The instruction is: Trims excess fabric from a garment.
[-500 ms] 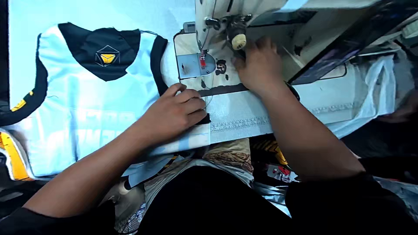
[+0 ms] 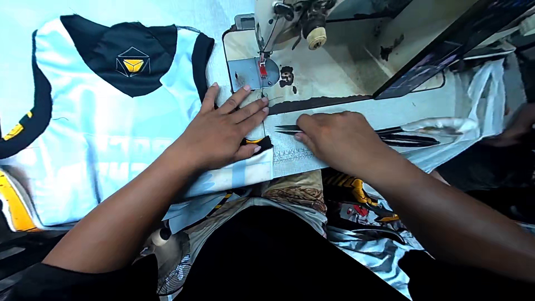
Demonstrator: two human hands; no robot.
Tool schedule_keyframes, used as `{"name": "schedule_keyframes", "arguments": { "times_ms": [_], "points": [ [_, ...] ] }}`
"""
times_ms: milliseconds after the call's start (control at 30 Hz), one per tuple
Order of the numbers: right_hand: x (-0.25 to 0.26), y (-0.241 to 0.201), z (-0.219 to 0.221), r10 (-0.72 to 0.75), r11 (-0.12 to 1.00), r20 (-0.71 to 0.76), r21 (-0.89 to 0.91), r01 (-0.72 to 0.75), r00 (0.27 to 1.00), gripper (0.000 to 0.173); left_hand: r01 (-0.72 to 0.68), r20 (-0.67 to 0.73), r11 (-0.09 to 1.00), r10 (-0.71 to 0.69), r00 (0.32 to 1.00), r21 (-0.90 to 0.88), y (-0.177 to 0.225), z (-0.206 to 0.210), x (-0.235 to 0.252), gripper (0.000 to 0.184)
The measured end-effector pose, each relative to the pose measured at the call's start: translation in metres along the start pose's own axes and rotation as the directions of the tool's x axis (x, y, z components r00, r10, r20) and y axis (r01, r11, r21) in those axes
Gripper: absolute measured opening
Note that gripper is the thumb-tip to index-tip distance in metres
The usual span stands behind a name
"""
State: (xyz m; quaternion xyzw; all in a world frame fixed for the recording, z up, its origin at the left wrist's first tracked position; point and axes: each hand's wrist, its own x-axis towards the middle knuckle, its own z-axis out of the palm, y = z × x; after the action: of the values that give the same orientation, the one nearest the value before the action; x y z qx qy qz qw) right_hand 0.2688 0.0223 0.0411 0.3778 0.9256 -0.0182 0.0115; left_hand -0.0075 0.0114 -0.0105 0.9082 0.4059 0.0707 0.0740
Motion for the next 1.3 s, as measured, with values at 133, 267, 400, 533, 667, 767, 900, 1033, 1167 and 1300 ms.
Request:
{"name": "schedule_keyframes", "arguments": {
  "times_ms": [133,267,400,533,667,767,900,1033,1167,1300],
  "points": [
    [0.02,-0.014,0.01,-0.142,0.989,0.006,-0.047,0.142,0.99,0.028,0.011,0.012,1.0,-0.011,1.0,-0.005,0.0,0.0,0.0,0.071],
    [0.024,-0.015,0.017,-0.183,0.98,-0.059,-0.085,0.178,0.981,0.025,0.013,0.023,1.0,-0.012,1.0,-0.009,0.0,0.0,0.0,0.074],
    [0.006,0.006,0.029,-0.138,0.988,-0.231,-0.103,0.116,0.963,0.025,-0.002,0.018,1.0,0.002,1.0,-0.016,-0.001,0.0,0.001,0.08],
    [-0.014,0.034,0.045,-0.151,0.988,-0.445,-0.092,0.122,0.883,0.024,-0.073,-0.035,0.997,0.072,0.997,-0.022,-0.012,-0.003,0.007,0.08],
    [-0.015,0.042,0.054,-0.104,0.994,-0.499,-0.013,0.113,0.86,0.025,-0.139,-0.056,0.99,0.137,0.989,-0.028,-0.02,-0.002,0.013,0.075],
    [-0.01,0.044,0.055,-0.042,0.995,-0.46,0.066,0.081,0.887,0.028,0.087,-0.031,0.995,-0.085,0.996,0.052,-0.057,-0.022,0.026,0.069],
    [-0.01,0.043,0.054,-0.019,0.992,-0.442,0.101,0.071,0.897,0.028,0.612,-0.331,0.788,-0.595,0.733,-0.062,-0.105,-0.097,0.03,0.057],
    [-0.01,0.046,0.056,0.0,0.989,-0.427,0.134,0.063,0.904,0.03,0.731,-0.334,0.67,-0.724,0.603,-0.131,-0.081,-0.088,-0.03,0.055],
    [-0.008,0.034,0.053,-0.031,0.996,-0.474,0.063,0.069,0.88,0.031,0.72,-0.112,0.692,-0.72,0.685,-0.047,-0.029,-0.013,-0.071,0.079],
    [0.012,-0.026,0.04,-0.245,0.948,-0.472,0.067,0.311,0.847,0.038,0.621,-0.148,0.784,-0.616,0.774,-0.015,0.023,0.002,-0.068,0.077]
  ]
}}
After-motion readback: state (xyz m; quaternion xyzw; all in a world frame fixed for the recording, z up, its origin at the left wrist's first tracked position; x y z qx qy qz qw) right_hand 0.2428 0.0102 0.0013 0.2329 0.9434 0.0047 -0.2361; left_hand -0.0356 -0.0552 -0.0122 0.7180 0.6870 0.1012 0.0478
